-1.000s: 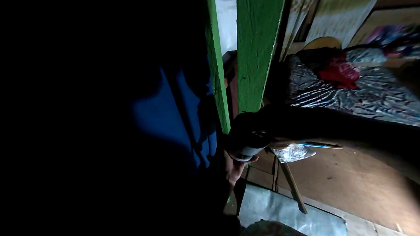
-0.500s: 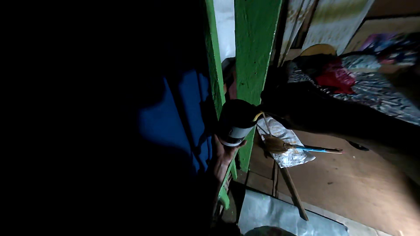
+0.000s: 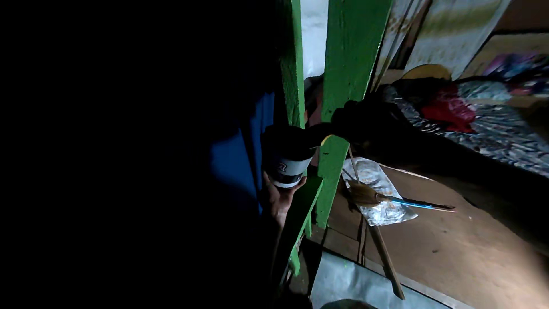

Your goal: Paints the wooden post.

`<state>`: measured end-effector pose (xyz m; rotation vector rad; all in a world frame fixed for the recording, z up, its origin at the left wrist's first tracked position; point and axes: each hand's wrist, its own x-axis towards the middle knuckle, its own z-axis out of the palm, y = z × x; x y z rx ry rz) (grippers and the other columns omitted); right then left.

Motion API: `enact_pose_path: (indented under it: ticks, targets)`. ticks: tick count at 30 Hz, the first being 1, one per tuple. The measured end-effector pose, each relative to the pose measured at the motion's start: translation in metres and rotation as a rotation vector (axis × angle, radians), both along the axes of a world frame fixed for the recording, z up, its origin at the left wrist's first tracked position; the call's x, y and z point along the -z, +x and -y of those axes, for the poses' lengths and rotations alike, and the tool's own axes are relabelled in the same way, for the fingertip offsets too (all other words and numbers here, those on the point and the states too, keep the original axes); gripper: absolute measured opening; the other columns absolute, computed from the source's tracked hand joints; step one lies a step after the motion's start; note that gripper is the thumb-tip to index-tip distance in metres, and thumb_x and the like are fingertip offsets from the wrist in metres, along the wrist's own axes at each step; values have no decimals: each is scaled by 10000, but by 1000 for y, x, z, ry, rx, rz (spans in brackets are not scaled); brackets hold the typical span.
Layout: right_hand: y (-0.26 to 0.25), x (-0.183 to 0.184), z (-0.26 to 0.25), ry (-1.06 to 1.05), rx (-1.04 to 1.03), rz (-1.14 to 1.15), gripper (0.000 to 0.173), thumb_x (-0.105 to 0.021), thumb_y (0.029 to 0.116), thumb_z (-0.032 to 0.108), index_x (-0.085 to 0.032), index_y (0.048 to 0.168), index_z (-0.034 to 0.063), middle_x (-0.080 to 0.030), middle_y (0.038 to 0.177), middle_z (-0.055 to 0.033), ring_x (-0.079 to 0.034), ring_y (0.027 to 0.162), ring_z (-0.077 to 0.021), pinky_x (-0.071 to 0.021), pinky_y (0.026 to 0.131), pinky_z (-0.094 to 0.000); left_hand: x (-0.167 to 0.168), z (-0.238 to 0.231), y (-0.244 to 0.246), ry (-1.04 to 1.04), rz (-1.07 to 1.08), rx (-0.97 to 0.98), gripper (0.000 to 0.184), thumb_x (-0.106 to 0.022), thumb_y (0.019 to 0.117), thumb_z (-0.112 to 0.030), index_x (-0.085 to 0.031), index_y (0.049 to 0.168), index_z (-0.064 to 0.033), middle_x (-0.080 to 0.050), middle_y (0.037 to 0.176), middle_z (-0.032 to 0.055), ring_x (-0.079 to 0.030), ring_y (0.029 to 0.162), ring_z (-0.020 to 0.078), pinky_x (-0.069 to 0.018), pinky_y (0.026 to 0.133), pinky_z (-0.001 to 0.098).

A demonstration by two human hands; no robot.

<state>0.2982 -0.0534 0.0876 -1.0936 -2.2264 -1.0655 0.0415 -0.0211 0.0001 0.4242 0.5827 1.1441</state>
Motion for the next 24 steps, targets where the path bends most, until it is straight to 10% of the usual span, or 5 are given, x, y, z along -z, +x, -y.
enact_pose_path:
  ticks: [9,17,24]
  targets:
    - [-10,-4,-1,-102,87,21,411,-466,1021,203,-605,1404,258,-592,1362,-98,-585,1197,-296,-504,908,-444,-1,-4,-9,27,24,-32,656,-277,1014,-676,-462,1439,-211,-583,1350,162,-624,1149,406,-552,830,639]
    - [-49,-52,41,-304,44,-358,258,-570,1026,191,-766,1171,106,-699,1019,-138,-679,888,-303,-552,708,-449,-12,-9,-10,11,57,-55,645,-277,1029,-653,-439,1458,-200,-552,1376,182,-603,1173,416,-540,847,649]
    - [-49,-70,40,-601,73,-772,218,-560,1059,159,-740,1105,47,-696,878,-39,-618,724,-90,-532,685,-289,-29,-10,-7,-21,32,-106,633,-288,1044,-621,-414,1485,-185,-507,1435,191,-560,1246,422,-524,897,650]
